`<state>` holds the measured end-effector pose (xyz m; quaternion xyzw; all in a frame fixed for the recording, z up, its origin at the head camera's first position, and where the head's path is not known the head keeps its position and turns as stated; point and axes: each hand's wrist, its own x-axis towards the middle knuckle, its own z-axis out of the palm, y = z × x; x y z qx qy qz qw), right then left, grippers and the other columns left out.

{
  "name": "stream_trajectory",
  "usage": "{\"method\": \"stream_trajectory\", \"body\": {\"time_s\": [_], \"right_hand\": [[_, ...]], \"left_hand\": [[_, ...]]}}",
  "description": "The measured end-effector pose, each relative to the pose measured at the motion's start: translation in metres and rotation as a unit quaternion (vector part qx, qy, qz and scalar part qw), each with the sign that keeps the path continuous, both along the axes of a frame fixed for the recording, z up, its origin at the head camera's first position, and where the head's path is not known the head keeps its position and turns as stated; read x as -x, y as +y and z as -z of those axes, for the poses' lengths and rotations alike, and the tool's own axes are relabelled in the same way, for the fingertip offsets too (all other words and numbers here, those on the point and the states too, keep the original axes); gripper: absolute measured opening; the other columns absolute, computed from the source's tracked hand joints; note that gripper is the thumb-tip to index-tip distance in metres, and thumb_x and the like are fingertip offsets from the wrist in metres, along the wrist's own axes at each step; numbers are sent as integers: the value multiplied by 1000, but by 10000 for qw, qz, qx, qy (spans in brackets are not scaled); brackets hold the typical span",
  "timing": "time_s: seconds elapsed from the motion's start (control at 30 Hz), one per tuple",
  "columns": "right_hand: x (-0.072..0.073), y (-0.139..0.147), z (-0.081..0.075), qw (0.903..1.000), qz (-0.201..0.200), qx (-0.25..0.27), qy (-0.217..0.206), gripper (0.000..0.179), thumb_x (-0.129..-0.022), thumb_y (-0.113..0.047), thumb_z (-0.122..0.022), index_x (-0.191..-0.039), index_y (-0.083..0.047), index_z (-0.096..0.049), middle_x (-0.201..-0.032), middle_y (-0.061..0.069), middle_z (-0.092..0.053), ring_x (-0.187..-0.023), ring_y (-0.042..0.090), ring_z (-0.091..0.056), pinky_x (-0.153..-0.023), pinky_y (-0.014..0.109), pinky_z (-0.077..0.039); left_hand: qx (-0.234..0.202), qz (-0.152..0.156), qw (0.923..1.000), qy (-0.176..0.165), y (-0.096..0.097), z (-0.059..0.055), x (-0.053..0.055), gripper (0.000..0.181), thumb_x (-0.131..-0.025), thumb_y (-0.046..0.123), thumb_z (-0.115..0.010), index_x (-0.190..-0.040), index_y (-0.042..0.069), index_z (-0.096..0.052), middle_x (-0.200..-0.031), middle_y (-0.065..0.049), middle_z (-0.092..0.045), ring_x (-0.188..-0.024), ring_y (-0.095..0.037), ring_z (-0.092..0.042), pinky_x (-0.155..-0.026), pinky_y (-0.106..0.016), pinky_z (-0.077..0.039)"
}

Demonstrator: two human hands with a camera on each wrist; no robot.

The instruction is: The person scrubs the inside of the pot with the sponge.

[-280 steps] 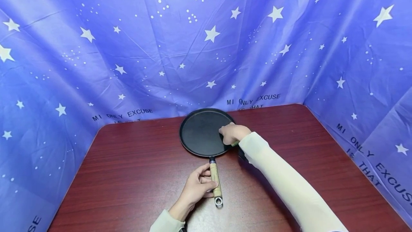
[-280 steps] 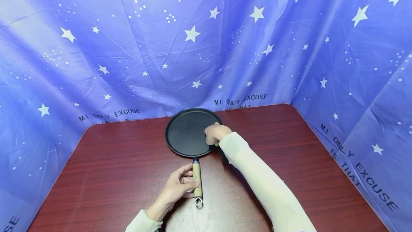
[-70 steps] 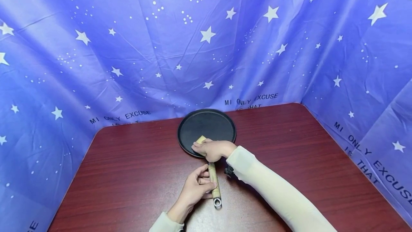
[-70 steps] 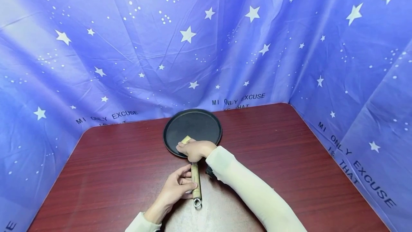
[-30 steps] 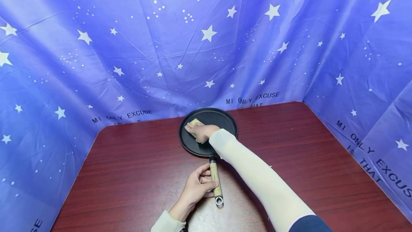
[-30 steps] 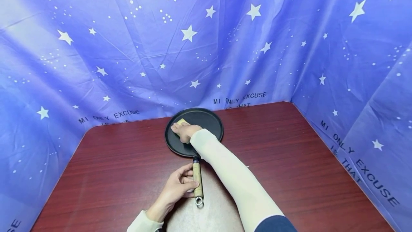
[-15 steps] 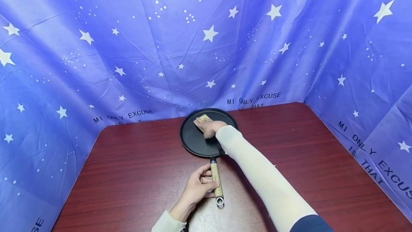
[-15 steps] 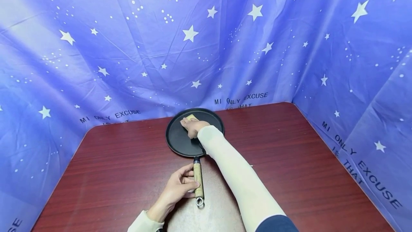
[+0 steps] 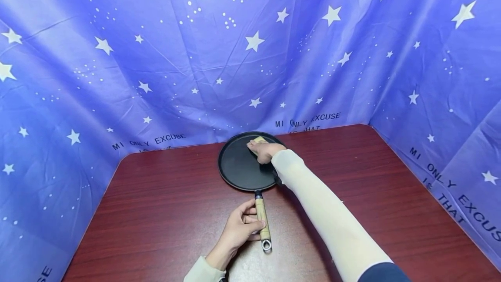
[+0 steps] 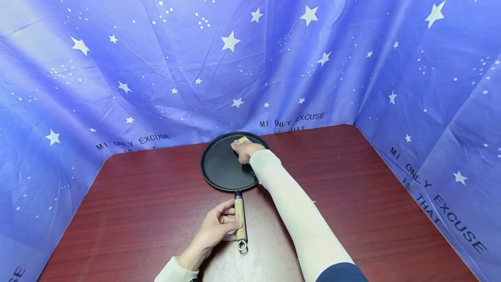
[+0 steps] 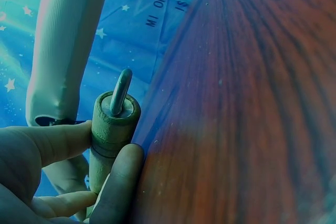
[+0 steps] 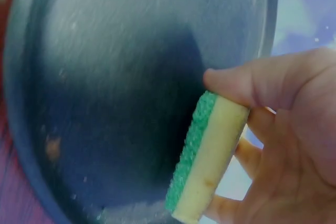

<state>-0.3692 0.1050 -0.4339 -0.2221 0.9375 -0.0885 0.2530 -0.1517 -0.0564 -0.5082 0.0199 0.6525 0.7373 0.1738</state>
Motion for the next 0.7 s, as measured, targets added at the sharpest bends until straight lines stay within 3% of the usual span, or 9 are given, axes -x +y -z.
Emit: {"method": "stream_trajectory", "body": {"time_s": [0.1,0.4,0.57,0.7], "right_hand": [[0,7,0,9999,109,25,-107,77,-102,1,-45,-171,-18,-16,-177,3,-7,-162,28,-4,-134,42,-13],[-5,18,-3,9981,426,-306,-311,78,-101,4,-42,-171,-19,-15,-178,2,-4,-162,25,-1,-122,39,-30],[-12,21,-9,9966,599,-276,-497,78,-101,5,-42,-171,-18,-16,-178,3,-3,-161,22,-8,-97,39,-40],[-18,23,-11,9949,750,-256,-616,80,-98,6,-41,-170,-19,-17,-178,3,-4,-161,22,-9,-76,32,-39]], "left_hand": [[-6,-4,10000,8,0,1,0,82,-83,-10,-77,-156,-10,-39,-121,-17,-54,-83,-14,-68,-58,-28,-66],[16,-7,10000,13,0,2,0,82,-83,-11,-77,-156,-11,-39,-121,-17,-54,-83,-14,-69,-59,-29,-66],[31,7,10000,50,0,2,0,82,-83,-10,-77,-155,-11,-39,-121,-18,-54,-83,-14,-70,-59,-29,-67],[-30,44,10000,11,0,1,0,82,-84,-11,-76,-156,-11,-38,-121,-18,-53,-83,-15,-70,-62,-31,-67]]}}
